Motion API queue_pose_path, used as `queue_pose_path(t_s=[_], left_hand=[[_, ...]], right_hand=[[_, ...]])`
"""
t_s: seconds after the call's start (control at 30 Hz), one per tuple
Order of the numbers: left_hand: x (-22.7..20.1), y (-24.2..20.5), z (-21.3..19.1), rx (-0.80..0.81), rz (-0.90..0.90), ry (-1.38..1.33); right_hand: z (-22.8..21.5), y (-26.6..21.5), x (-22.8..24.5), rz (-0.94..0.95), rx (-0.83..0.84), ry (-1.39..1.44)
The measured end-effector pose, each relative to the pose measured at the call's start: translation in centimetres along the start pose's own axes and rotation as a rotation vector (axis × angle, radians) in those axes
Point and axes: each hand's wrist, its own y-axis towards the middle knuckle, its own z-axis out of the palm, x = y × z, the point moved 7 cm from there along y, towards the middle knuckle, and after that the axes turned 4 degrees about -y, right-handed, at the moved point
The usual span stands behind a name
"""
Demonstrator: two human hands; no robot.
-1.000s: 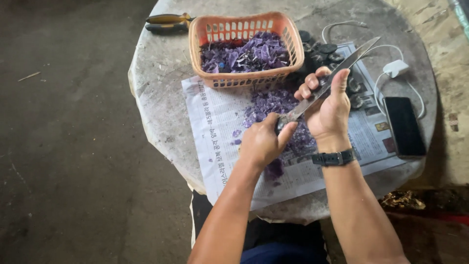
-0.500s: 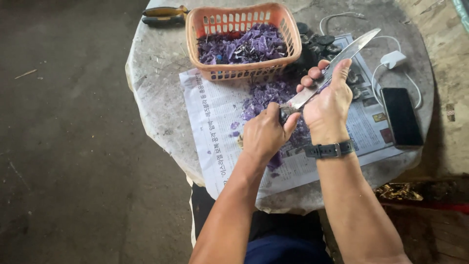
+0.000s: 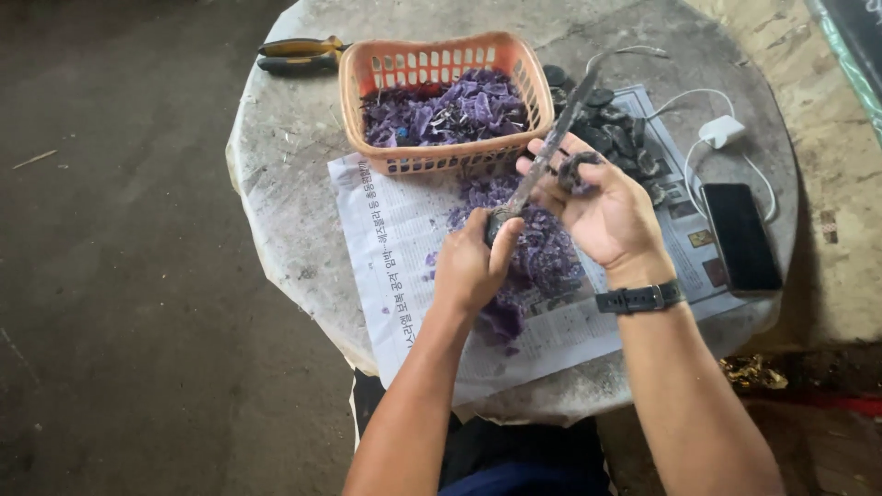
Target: Scraping purple wax material off black circular objects into a plastic basket using a knife on a newspaper-covered table.
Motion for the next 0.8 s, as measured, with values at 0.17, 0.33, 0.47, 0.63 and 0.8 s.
queue_pose_path(t_s=[0.17, 0.33, 0.47, 0.63, 0.8], left_hand=[[-0.6, -0.2, -0.4, -0.007, -0.004, 0.014], [-0.4, -0.2, -0.3, 0.005, 0.013, 0.039], [-0.5, -0.3, -0.3, -0.006, 0.026, -0.008], [-0.5, -0.2, -0.4, 0.011, -0.005, 0.018], [-0.2, -0.2, -0.6, 0.004, -0.059, -0.013]], right_hand=[[0.4, 0.3, 0.6, -0.098, -0.146, -0.804], [2.3, -1.3, 2.3, -0.074, -0.187, -1.084], [0.0, 0.5, 2.5, -0.063, -0.187, -1.433], [1.5, -0.2, 2.6, -0.169, -0.047, -1.112], [-2.4, 1.4, 0.7, -0.171, -0.109, -0.605]])
